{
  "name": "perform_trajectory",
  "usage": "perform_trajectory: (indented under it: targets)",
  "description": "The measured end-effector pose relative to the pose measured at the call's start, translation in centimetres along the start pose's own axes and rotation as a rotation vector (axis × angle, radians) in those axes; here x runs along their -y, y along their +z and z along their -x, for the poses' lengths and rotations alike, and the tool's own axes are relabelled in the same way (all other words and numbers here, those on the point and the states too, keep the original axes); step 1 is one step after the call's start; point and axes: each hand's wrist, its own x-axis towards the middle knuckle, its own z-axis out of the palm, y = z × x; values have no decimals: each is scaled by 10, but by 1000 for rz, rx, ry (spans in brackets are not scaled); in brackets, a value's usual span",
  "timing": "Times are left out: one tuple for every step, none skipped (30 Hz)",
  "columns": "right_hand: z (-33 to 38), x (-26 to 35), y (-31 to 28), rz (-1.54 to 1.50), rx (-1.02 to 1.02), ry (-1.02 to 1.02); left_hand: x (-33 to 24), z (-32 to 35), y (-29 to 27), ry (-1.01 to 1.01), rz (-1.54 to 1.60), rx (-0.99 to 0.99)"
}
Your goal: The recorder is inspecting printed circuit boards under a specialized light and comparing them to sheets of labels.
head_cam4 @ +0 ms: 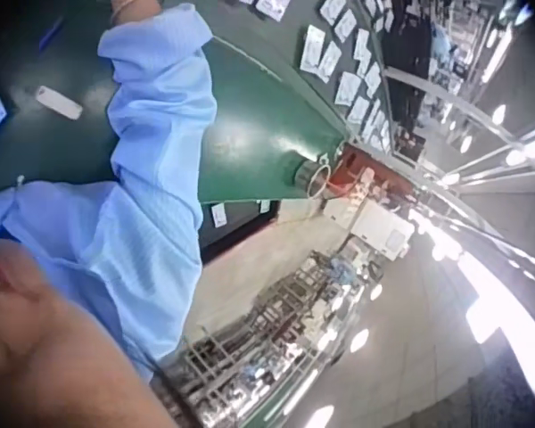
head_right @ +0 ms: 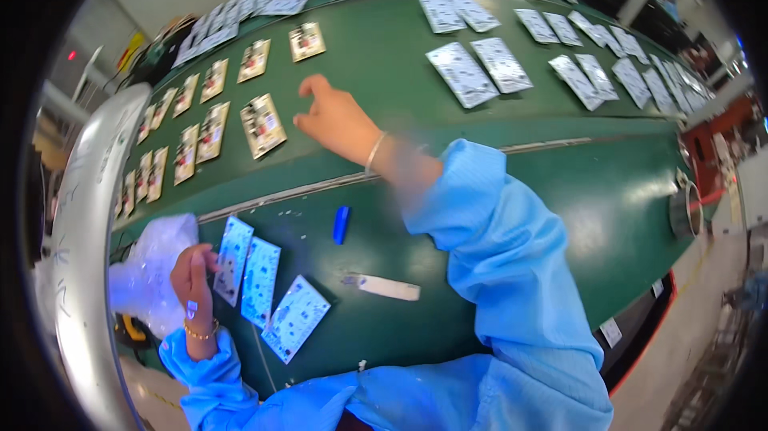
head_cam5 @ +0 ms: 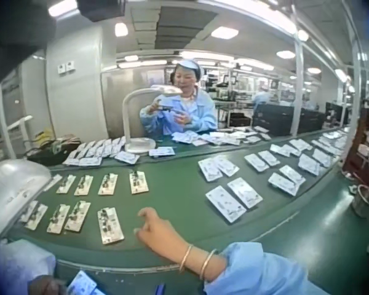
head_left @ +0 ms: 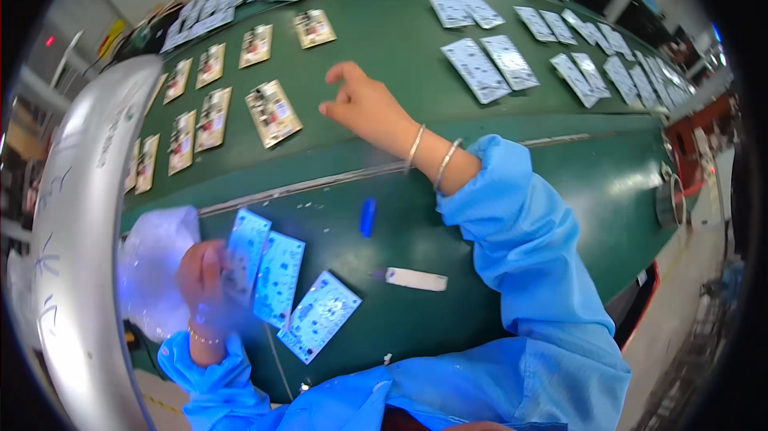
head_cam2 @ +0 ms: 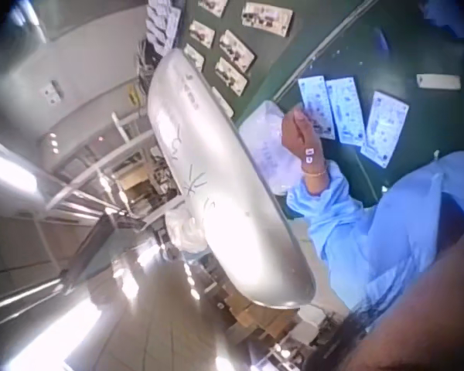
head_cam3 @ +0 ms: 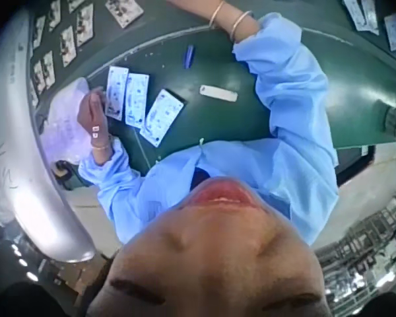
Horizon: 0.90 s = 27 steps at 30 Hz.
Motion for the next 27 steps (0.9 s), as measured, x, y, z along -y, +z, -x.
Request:
perform_trajectory:
  targets:
    - [3, -1, -14, -2, -100, 13, 5, 2, 4, 78, -114, -44]
    - [-4, 2, -22, 15, -128, 21, 7, 11, -2, 63, -146, -65]
    - [-9, -8, -43, 181, -173, 47, 14, 9, 1, 83, -156, -76]
    - [-17, -28, -69, 345, -216, 79, 19, 7, 6, 102, -165, -87]
    - [-32, -50, -98, 497, -330, -52, 24, 8, 6, 121, -187, -111]
    - [-57, -49, -123, 585, -386, 19, 26, 13, -2, 124, -232, -139]
    - [-63, -57, -174, 788, -510, -257, 32, 8, 7, 162, -218, -137]
    - [-70, -40, -197, 941, -613, -369, 29, 10, 9, 79, -41, -157]
    - [-82, -26, -206, 1062, -714, -500, 22, 11, 7, 32, 7, -173]
    - [-79, 1, -213, 1188, -789, -631, 12, 5, 11, 1, 96, -169]
    - [-84, 19, -195, 1225, -827, -813, 3, 4, 11, -48, 137, -182]
    - [-92, 27, -173, 1260, -783, -926, 0, 2, 15, -62, 129, -174]
    - [-96, 34, -138, 1253, -726, -994, -3, 3, 12, -79, 98, -184]
    - [-47, 72, -104, 947, -451, -679, -3, 4, 10, -94, 91, -187]
    - [-52, 54, -77, 927, -452, -573, -4, 5, 9, -65, 53, -203]
    - [-51, 25, -74, 922, -391, -494, -3, 2, 10, -19, 54, -185]
    - [-47, 7, -72, 876, -316, -442, 4, 5, 8, 3, 28, -194]
    - [-44, -14, -87, 975, -243, -333, 17, 5, 5, 46, -22, -174]
    - [-55, -24, -96, 1045, -135, -269, 17, 9, 2, 20, -44, -193]
    - [-40, -4, -128, 1084, -108, -206, 11, 8, 3, 4, -48, -193]
    - [-11, 15, -169, 1359, -31, -52, 6, 9, 2, -14, -54, -196]
    - [-15, -64, -250, 1388, -389, -162, -1, 3, 12, 2, -22, -183]
    - [-2, -104, -342, 1446, -396, 210, -2, -2, 23, 22, 54, -161]
    - [6, -99, -372, 1443, -438, 432, 0, 1, 22, 13, 74, -187]
    - [13, -88, -369, 1445, -515, 480, 3, 6, 17, -8, 80, -228]
    - [21, -73, -370, 1465, -578, 424, -1, 6, 18, -97, 82, -253]
    - [29, -54, -355, 1474, -630, 296, -3, 7, 18, -106, 89, -268]
